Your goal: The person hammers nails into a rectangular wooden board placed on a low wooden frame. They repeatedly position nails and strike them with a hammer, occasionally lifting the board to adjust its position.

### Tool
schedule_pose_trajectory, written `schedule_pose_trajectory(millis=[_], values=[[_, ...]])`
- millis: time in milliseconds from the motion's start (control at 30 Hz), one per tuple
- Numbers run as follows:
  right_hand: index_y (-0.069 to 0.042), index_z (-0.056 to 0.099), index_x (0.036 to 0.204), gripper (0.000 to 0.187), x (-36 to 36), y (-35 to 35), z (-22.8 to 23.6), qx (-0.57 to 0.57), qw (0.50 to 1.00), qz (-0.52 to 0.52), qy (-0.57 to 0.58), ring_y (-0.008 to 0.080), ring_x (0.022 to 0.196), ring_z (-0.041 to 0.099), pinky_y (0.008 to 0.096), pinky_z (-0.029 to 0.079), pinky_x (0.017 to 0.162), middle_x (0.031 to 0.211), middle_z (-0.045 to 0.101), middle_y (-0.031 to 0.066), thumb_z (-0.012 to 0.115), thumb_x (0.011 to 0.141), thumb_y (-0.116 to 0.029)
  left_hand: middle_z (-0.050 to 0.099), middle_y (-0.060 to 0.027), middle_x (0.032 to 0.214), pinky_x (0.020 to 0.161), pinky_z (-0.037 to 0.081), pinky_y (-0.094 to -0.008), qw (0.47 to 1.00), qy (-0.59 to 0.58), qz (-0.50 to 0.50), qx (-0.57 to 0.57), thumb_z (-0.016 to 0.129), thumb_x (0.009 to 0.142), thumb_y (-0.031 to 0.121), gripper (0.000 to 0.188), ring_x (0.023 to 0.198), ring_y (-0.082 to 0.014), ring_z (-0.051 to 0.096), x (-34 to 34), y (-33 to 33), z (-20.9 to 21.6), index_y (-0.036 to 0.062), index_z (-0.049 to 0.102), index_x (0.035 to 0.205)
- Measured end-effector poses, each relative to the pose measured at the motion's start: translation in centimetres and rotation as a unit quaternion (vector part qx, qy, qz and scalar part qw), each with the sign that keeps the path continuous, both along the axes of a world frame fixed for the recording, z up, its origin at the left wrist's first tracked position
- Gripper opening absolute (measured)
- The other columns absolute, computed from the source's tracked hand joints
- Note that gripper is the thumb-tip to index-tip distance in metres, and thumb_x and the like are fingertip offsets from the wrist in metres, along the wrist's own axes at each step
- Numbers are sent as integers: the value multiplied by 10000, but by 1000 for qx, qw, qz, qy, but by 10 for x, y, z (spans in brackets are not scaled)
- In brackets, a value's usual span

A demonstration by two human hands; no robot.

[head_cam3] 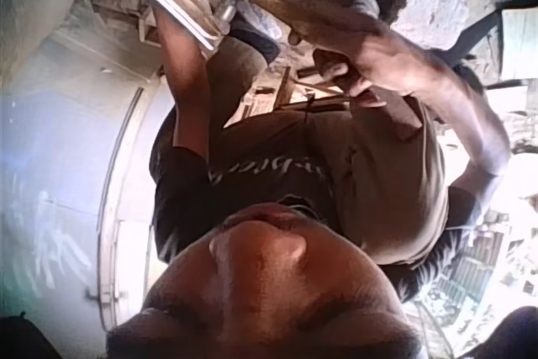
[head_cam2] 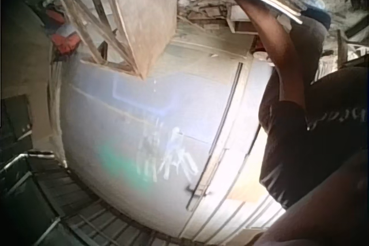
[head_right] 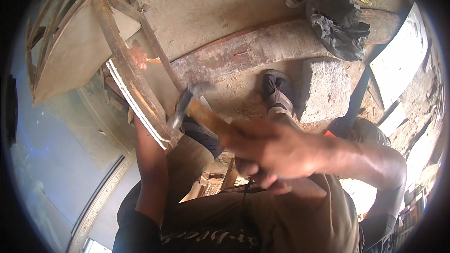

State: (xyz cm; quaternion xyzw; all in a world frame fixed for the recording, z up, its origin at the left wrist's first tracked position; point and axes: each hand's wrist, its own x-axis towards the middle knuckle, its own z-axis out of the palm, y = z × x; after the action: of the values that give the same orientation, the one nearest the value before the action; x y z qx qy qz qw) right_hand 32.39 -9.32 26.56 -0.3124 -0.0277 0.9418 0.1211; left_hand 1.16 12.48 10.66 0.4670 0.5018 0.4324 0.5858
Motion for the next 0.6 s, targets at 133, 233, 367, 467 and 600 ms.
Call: schedule_pose_trajectory(millis=[133,233,367,467,600], values=[[-96,422,1092,254,-13,3,-3,-111,977,-177,-50,70,431,345,243,322,317,651,396,-16,409,1039,-344,581,-83,817,618,484,-333,996,65,17,53,571,837,613,654,702,-174,576,-10,-3,4,-26,585,977],[-100,422,1076,244,-27,2,8,-150,954,-244,-90,73,417,327,247,317,312,653,399,-16,413,1034,-340,586,-79,819,622,483,-330,994,87,9,63,568,834,639,681,707,-169,576,-4,-1,1,-28,591,969],[-75,440,1116,266,-23,-7,10,-124,977,-169,-22,113,512,386,280,383,416,725,427,39,428,1029,-326,593,-73,820,626,481,-325,990,113,6,81,564,831,675,718,714,-162,577,1,1,0,-31,598,958],[-68,443,1095,274,-29,-10,10,-168,959,-227,-15,123,546,403,272,396,454,744,436,52,445,1028,-334,598,-69,822,630,480,-322,988,129,5,85,560,828,701,746,719,-158,578,1,0,-3,-34,604,950],[-97,441,1078,292,-28,-17,1,-100,986,-134,23,84,397,341,252,331,313,659,407,17,407,1038,-385,605,-63,823,635,478,-317,986,142,8,90,556,824,736,784,726,-151,579,4,-4,-3,-37,611,939]])
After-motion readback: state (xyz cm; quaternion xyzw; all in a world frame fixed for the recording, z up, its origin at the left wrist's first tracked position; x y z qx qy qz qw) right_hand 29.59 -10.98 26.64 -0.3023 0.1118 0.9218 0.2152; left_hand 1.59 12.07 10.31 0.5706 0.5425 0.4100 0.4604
